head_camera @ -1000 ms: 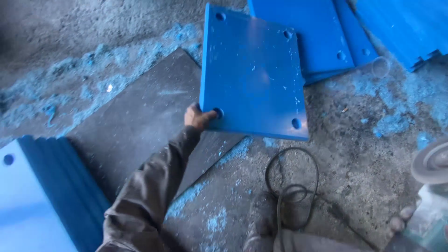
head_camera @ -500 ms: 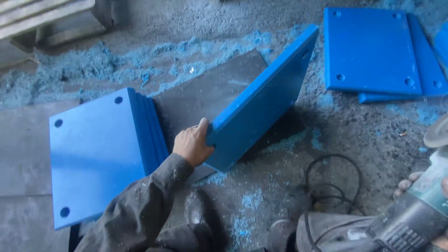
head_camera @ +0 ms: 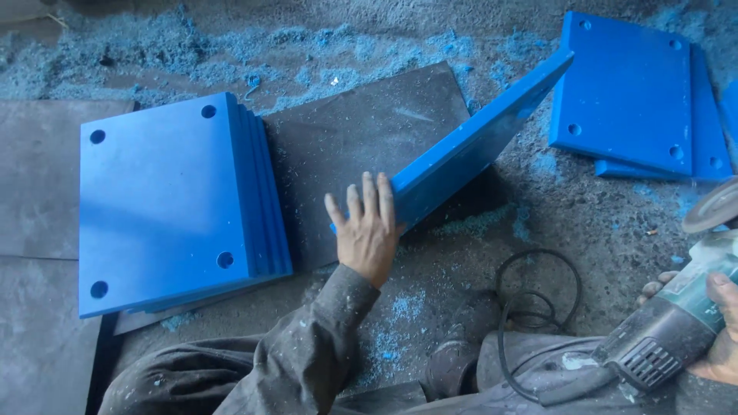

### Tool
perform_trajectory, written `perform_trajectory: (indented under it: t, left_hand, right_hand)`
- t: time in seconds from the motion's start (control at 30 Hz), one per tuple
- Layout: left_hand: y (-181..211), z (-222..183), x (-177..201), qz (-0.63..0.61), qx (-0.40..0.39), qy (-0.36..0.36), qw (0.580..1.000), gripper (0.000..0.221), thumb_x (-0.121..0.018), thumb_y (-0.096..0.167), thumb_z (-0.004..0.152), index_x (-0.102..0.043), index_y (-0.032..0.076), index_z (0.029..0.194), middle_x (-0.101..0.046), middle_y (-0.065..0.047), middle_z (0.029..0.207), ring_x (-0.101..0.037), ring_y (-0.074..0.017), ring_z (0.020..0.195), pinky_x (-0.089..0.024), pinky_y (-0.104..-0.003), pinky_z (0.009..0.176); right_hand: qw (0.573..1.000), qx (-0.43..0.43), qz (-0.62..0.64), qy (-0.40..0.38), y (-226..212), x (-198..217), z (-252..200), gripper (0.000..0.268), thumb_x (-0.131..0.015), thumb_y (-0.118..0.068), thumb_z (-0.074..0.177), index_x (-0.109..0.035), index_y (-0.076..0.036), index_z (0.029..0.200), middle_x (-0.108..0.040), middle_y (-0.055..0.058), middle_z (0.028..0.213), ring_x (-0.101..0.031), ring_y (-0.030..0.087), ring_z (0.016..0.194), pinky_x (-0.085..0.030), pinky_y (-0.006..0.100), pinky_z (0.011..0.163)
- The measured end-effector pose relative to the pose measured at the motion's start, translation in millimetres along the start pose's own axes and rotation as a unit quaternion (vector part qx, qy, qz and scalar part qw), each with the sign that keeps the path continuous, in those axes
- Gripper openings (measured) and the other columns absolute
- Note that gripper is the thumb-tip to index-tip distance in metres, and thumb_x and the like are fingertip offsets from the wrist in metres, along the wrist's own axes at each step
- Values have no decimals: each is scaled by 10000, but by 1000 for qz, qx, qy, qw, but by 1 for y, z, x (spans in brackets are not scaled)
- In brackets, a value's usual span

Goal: Smoothing the edges of blue plastic blocks using a handheld angle grinder.

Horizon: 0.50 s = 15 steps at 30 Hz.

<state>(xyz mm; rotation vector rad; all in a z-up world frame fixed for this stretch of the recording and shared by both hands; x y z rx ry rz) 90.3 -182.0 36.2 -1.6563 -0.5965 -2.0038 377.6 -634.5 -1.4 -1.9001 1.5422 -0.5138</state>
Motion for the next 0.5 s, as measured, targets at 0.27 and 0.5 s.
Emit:
perform_trajectory:
  t: [0.27,0.5]
  left_hand:
    - [118,103,-55,11,-112,18,993,712,-541,286,976,-281,-51,1547,-358,-331,1559,-463,-487,1363,-379,-678,1049]
    - [255,243,-101,56,-153,-16,987,675,-440,250,1010,-176,46,1596,-344,-264,1583,-474,-422,1360,-455,-676,968]
  right_hand:
    - [988,148,4,38,0,-35,-57,639,-586,-435,1056,-508,93,1407,-638,267,1123,-675,363,973,-549,572,814]
    - [984,133,-20,114,12,18,-35,654,-532,-433,1018,-485,110,1381,-635,309,1111,-680,398,993,-574,571,857]
Point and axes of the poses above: each hand's wrist, its own z-axis towards the middle knuckle, its own x-axis out of the back of the hand, y = z × x, the point moved 2 cm from there along z, towards the middle knuckle
